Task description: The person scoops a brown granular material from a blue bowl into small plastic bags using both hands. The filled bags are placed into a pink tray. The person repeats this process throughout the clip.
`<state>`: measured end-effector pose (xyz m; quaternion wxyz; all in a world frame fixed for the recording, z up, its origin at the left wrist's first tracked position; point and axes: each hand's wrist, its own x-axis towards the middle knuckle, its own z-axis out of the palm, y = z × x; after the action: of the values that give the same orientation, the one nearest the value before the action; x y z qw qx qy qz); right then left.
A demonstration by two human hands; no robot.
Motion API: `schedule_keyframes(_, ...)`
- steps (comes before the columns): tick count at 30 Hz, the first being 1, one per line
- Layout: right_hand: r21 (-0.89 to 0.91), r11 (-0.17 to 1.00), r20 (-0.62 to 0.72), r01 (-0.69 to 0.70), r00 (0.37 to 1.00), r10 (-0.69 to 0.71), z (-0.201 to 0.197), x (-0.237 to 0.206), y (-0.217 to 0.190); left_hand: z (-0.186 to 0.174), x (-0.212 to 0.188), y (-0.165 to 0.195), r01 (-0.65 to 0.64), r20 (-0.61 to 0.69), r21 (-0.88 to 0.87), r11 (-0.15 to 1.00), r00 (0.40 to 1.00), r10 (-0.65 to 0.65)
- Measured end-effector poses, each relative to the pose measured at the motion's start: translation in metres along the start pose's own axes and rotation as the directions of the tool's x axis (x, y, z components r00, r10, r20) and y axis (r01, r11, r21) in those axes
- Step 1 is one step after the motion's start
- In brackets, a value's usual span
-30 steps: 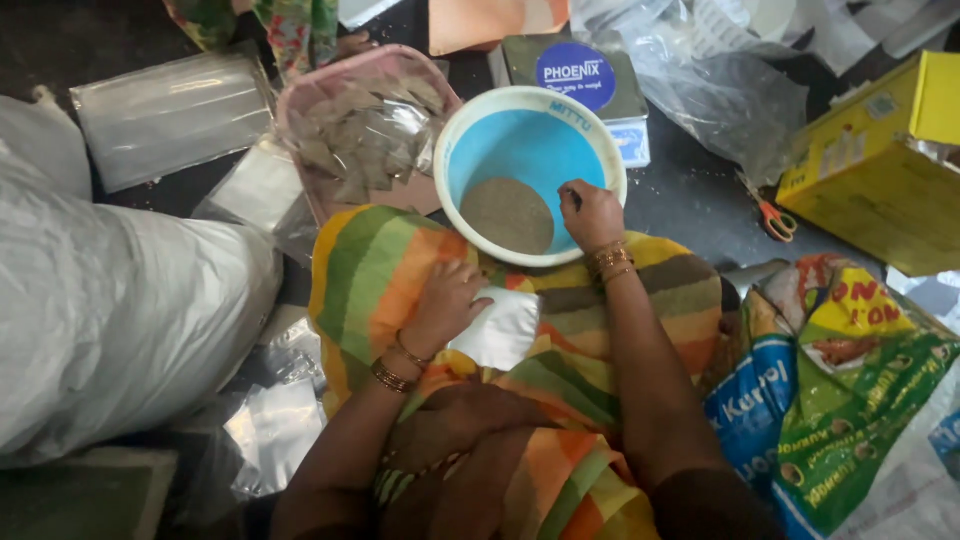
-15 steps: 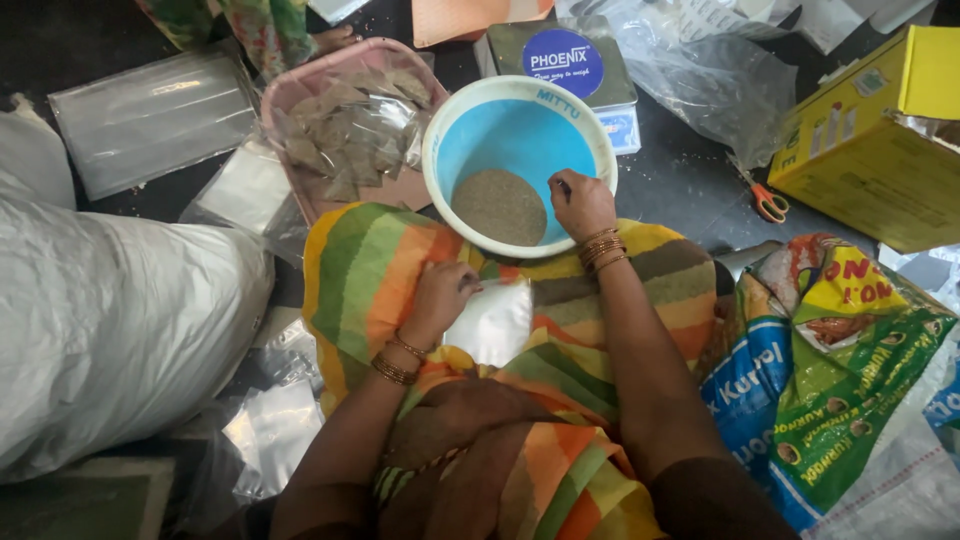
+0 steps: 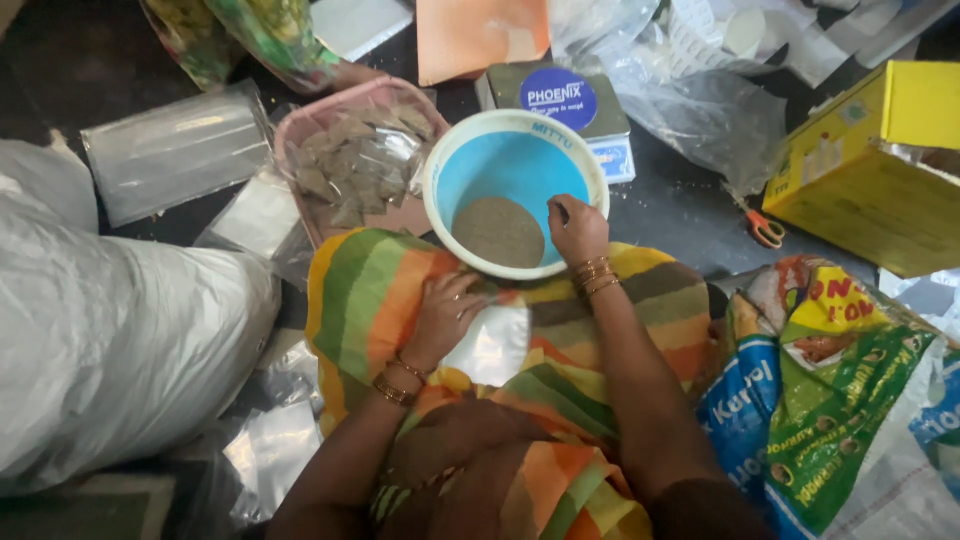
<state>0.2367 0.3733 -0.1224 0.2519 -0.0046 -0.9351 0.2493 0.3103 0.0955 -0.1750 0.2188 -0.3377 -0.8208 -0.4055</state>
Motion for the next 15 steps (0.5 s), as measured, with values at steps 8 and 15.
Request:
schedule_keyframes(8,0.524,0.843,0.101,-0.118,0.992,0.076,-0.005,-0.031,-0.016,-0.007,0.012,0.011,0.33,0.226,-0.236,0.914,0.934,-0.278)
schedule_keyframes(15,0.303,0.907,0.355,0.292,0.849,-0.392,-0.042,-0.049,-0.075,0.0,0.013,0.008,0.394,0.26,-0.355,0.848,0.913,-0.315)
